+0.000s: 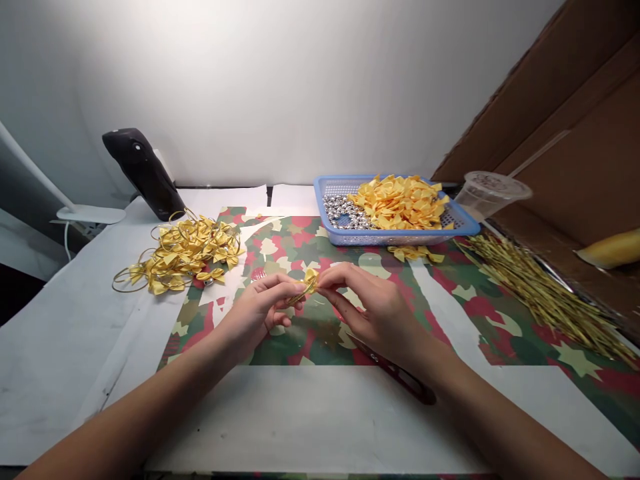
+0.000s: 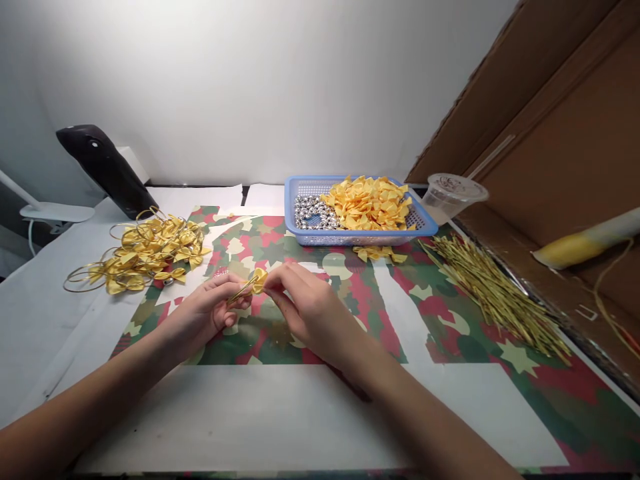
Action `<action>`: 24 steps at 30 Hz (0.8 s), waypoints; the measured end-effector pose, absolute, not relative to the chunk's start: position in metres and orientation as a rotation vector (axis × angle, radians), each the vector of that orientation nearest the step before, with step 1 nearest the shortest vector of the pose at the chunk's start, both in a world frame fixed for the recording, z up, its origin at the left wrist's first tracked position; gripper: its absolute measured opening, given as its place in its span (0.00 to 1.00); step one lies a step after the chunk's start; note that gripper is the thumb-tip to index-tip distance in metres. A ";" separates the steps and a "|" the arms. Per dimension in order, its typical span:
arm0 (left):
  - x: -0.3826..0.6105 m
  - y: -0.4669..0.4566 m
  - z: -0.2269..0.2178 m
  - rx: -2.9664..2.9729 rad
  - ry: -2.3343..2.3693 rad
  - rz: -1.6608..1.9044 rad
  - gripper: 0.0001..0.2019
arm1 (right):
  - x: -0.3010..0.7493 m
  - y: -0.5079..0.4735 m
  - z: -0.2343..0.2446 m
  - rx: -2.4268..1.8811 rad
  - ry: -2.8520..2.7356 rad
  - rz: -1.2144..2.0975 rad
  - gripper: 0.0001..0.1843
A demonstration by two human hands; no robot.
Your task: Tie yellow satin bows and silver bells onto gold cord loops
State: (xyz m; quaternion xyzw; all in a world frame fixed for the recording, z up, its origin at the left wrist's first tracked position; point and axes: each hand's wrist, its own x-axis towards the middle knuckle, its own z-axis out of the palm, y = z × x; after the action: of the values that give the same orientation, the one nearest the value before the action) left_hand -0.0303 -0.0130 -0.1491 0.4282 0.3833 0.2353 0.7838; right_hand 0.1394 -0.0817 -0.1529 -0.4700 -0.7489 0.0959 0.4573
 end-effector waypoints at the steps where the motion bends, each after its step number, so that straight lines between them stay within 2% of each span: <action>1: -0.030 -0.013 -0.149 0.947 0.831 0.505 0.09 | 0.140 -0.082 -0.152 -1.143 -1.877 0.211 0.07; 4: -0.031 -0.013 -0.145 1.109 0.864 0.528 0.09 | 0.145 -0.084 -0.145 -1.171 -1.830 0.274 0.06; 9: -0.032 -0.014 -0.143 1.417 0.899 0.525 0.10 | 0.160 -0.084 -0.132 -1.244 -1.357 0.476 0.03; 14: -0.032 -0.020 -0.145 1.549 0.833 0.432 0.10 | 0.175 -0.073 -0.120 -1.158 -1.091 0.453 0.04; 24: -0.033 -0.023 -0.143 1.590 0.833 0.372 0.10 | 0.170 -0.050 -0.083 -0.939 -0.987 0.448 0.06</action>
State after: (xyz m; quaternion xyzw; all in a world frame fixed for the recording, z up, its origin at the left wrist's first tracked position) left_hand -0.0329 -0.0229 -0.1427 0.6881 0.3608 0.1609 0.6086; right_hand 0.1702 -0.0502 -0.0829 -0.4302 -0.4524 0.2051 0.7538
